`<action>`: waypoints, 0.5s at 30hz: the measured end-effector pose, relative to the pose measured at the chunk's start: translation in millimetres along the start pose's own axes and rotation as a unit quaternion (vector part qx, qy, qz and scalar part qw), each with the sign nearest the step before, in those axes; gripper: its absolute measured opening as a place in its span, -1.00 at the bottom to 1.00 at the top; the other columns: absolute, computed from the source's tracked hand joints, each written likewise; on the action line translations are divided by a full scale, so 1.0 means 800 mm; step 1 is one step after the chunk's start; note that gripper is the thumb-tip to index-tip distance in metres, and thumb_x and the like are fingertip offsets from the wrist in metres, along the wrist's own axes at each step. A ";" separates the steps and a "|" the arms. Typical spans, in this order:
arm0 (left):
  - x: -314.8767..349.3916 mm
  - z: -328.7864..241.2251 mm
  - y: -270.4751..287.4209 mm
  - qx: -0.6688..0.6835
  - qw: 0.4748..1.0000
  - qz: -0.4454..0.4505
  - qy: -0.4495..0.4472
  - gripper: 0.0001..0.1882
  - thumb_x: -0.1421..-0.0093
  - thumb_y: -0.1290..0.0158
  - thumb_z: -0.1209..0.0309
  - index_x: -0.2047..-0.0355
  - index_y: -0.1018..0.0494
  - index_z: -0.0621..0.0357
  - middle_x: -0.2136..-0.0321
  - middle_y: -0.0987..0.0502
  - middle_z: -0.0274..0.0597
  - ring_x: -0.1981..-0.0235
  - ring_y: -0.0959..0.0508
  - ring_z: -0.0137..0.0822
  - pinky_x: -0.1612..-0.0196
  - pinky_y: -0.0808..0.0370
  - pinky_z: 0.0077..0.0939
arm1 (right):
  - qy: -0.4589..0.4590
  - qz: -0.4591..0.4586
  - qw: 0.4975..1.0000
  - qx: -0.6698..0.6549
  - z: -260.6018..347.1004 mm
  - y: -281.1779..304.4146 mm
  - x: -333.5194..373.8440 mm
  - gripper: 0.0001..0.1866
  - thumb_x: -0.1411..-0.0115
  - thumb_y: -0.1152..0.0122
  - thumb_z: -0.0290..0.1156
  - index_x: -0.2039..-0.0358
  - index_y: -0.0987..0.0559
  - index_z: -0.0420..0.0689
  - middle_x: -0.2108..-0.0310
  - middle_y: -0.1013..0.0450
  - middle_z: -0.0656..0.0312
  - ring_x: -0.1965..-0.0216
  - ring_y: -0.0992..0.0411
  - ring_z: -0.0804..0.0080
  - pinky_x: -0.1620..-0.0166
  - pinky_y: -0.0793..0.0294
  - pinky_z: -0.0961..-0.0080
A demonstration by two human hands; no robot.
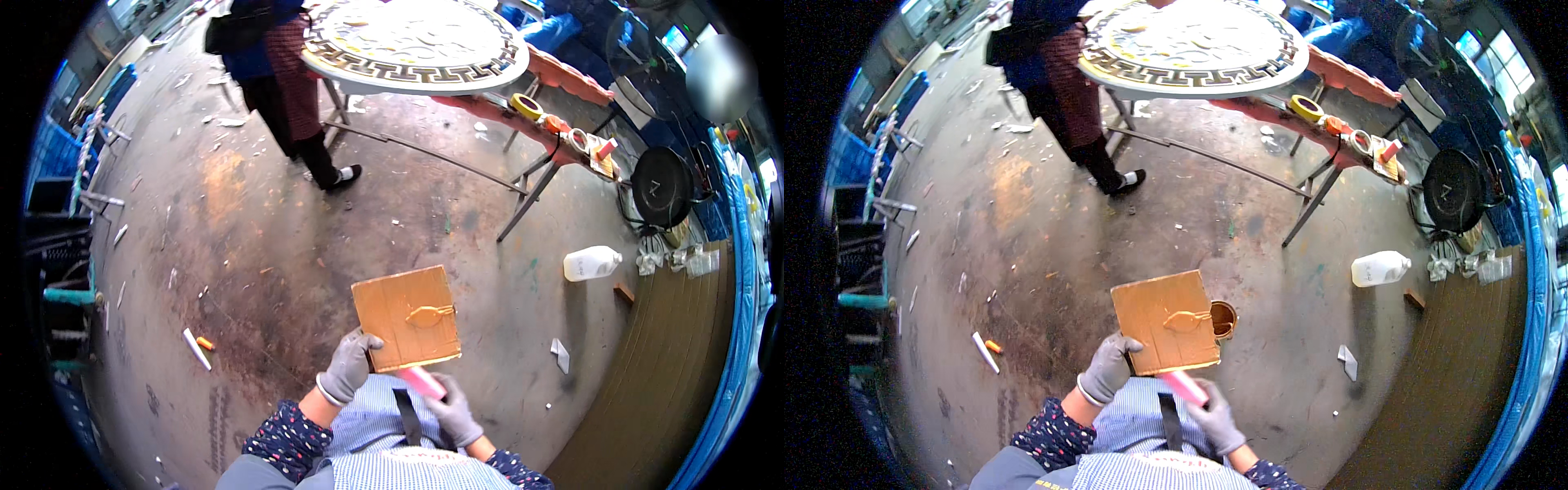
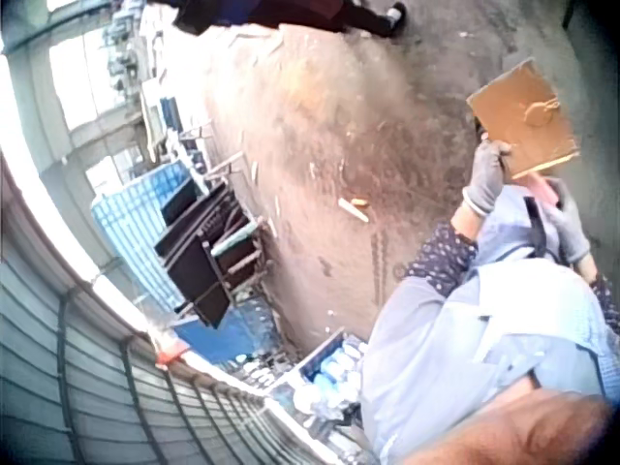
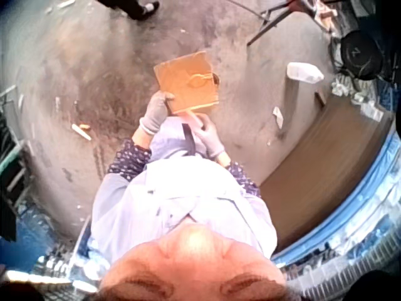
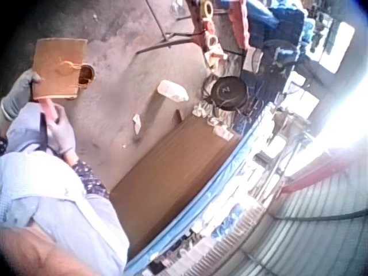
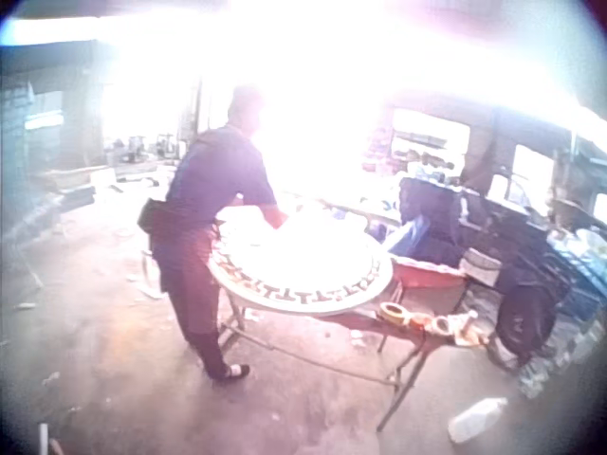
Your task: The person uses shears to trim a pink sponge, then dips a cardboard piece into a bucket of gold paint. They use the sponge to apply the gold paint to the raised edges of a large circular decorative sign featuring a Chinese character.
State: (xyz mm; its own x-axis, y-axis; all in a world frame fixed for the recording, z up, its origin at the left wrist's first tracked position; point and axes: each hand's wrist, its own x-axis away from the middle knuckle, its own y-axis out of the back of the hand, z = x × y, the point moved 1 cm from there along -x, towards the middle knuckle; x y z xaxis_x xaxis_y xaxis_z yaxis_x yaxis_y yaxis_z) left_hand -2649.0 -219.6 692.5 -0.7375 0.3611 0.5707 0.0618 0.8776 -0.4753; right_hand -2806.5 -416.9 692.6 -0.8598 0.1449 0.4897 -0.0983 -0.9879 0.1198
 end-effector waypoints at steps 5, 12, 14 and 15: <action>0.126 0.000 0.006 0.134 0.991 -0.014 -0.006 -0.61 -0.23 0.00 0.46 -0.05 -0.49 0.34 0.08 -0.62 -0.15 0.11 -0.66 -0.22 -0.02 -0.61 -0.34 | 0.074 -0.073 0.994 -0.044 0.035 0.076 0.102 -0.51 -0.21 -0.34 -0.44 -0.12 -0.42 -0.23 0.09 -0.46 0.24 0.08 -0.47 0.48 -0.03 -0.51 0.48; 0.289 0.001 -0.007 0.190 0.980 0.010 -0.056 -0.39 -0.19 0.07 0.46 -0.27 -0.31 0.38 -0.19 -0.50 0.10 -0.17 -0.56 0.06 -0.29 -0.49 -0.03 | 0.236 -0.025 0.966 0.098 0.164 0.059 0.218 -0.51 0.05 -0.50 -0.60 0.05 -0.59 -0.20 0.11 -0.48 0.18 0.05 -0.49 0.36 -0.05 -0.49 0.46; 0.309 0.010 0.006 0.186 0.980 0.002 -0.072 -0.41 -0.21 0.10 0.48 -0.28 -0.31 0.38 -0.20 -0.50 0.10 -0.16 -0.57 0.04 -0.29 -0.50 -0.07 | 0.298 -0.023 0.939 0.172 0.195 0.045 0.236 -0.50 0.11 -0.54 -0.61 0.09 -0.60 -0.19 0.14 -0.44 0.21 0.07 -0.45 0.37 0.00 -0.51 0.45; 0.314 0.011 0.011 0.177 0.981 -0.002 -0.078 -0.41 -0.21 0.11 0.49 -0.28 -0.31 0.38 -0.20 -0.50 0.10 -0.16 -0.57 0.03 -0.29 -0.50 -0.08 | 0.324 -0.006 0.927 0.191 0.204 0.040 0.237 -0.47 0.15 -0.57 -0.61 0.09 -0.62 -0.18 0.13 -0.47 0.17 0.10 -0.49 0.29 0.04 -0.54 0.41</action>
State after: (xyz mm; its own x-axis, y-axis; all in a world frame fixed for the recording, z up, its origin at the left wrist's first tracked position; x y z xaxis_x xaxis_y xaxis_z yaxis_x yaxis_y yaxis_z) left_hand -2840.1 -123.8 825.8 -0.8334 0.2802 0.4763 -0.1582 0.7049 -0.6915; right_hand -2890.8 -412.4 930.3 -0.9923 -0.0297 -0.1202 -0.0318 -0.8771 0.4792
